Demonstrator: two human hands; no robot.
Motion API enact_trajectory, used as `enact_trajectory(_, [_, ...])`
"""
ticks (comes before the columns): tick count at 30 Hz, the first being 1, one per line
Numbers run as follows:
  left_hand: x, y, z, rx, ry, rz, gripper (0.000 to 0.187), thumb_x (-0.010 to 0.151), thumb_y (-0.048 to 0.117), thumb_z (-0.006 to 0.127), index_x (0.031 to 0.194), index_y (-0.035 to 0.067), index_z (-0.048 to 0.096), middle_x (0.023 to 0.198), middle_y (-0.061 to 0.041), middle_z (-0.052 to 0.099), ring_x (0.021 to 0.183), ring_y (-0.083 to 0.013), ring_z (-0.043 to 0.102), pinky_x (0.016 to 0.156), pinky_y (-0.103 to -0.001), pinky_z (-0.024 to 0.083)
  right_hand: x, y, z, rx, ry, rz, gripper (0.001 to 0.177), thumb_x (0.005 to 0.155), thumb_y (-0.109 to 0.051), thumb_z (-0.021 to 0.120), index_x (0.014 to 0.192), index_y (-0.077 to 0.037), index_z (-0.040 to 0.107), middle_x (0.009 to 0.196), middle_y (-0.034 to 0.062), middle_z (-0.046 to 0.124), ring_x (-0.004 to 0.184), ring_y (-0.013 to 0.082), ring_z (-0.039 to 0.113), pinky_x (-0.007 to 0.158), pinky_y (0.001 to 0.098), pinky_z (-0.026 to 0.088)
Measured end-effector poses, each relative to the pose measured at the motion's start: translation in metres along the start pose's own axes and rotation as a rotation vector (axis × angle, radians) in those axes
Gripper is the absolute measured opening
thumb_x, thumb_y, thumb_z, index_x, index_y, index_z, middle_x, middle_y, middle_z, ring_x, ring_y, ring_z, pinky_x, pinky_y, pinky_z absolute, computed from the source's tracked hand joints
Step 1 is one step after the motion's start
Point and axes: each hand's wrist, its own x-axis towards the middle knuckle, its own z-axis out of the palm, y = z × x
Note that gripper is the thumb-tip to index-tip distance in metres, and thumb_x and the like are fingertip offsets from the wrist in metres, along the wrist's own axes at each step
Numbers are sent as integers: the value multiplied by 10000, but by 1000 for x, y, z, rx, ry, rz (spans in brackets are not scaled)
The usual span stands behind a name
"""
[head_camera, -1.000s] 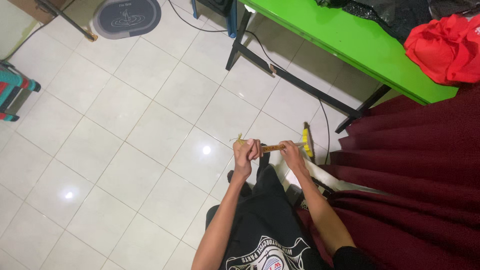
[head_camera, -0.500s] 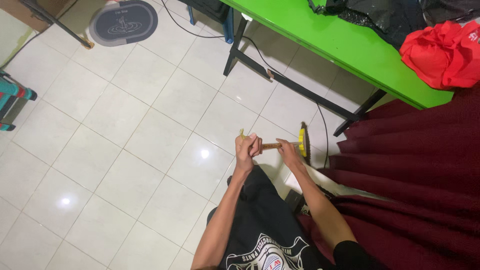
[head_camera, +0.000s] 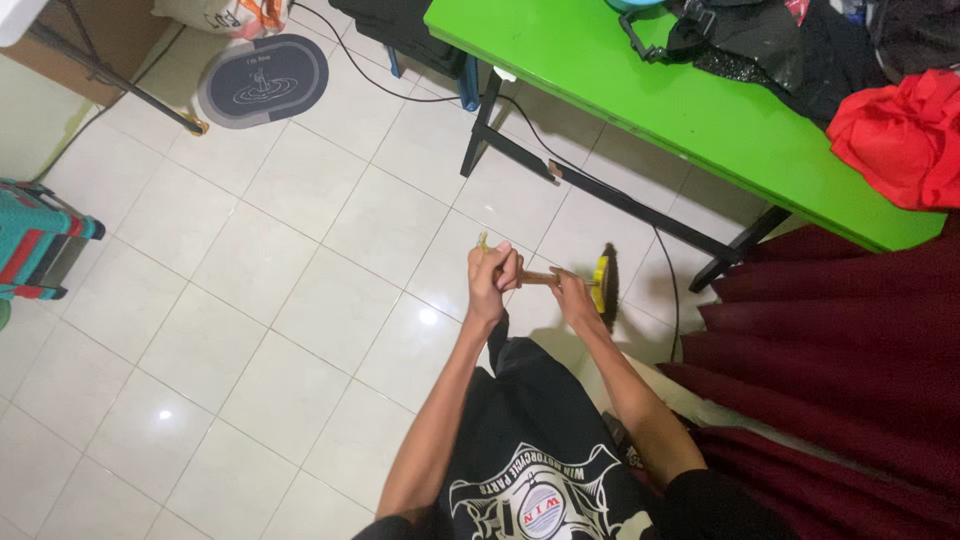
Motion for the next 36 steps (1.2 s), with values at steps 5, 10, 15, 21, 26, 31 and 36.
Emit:
enact_trajectory(5, [39, 14, 3, -1, 8, -12, 512, 1019, 283, 475, 553, 104, 362, 494, 5, 300, 461, -120, 304, 469, -287, 242, 35, -21, -8, 21, -22, 48, 377, 994, -157, 644, 1359, -69, 621, 1063, 243, 728, 976, 361, 722, 851, 480, 550])
enact_trajectory(10, [50, 31, 4, 111, 16, 41, 530, 1005, 313, 487, 532, 100, 377, 485, -3, 325, 462, -136, 335, 474, -297, 281, 52, -37, 0, 72, 22, -24, 386, 939, -77, 629, 1324, -60, 640, 1021, 216, 740, 914, 365, 722, 815, 467, 546])
enact_trajectory(15, [60, 46, 6, 99, 53, 62, 509, 1012, 295, 461, 551, 95, 379, 493, -9, 326, 471, -130, 322, 473, -290, 277, 63, -61, -5, 131, 9, -112, 366, 948, -80, 635, 1312, -40, 628, 1023, 212, 722, 927, 349, 731, 807, 445, 565])
enact_trajectory(21, [67, 70, -23, -3, 106, 232, 539, 1059, 287, 368, 543, 139, 333, 458, 7, 268, 414, -102, 245, 426, -278, 236, 51, -93, -47, -26, -57, -178, 219, 929, -122, 671, 1132, -42, 669, 1076, 170, 704, 978, 397, 682, 817, 480, 531])
enact_trajectory(26, [71, 51, -44, -160, 162, 203, 511, 1050, 312, 369, 559, 176, 319, 447, 15, 272, 416, -123, 246, 441, -322, 306, 50, -71, -41, -5, -71, -108, 182, 942, -117, 651, 1090, -14, 630, 1142, 185, 655, 1009, 380, 693, 825, 489, 534])
enact_trajectory(31, [74, -10, -42, -69, 156, 42, 530, 1014, 311, 390, 508, 170, 319, 430, 1, 277, 398, -160, 271, 457, -344, 353, 66, 10, -10, -77, 57, -70, 296, 906, -70, 633, 1200, -35, 645, 1181, 207, 649, 1073, 441, 630, 909, 508, 519])
enact_trajectory(36, [72, -13, -36, -59, 121, -49, 533, 1019, 267, 416, 515, 159, 282, 460, -13, 274, 457, -165, 293, 511, -324, 320, 85, 36, 14, -60, 5, 6, 251, 921, -68, 614, 1168, -36, 648, 1211, 209, 643, 1116, 442, 618, 951, 508, 505])
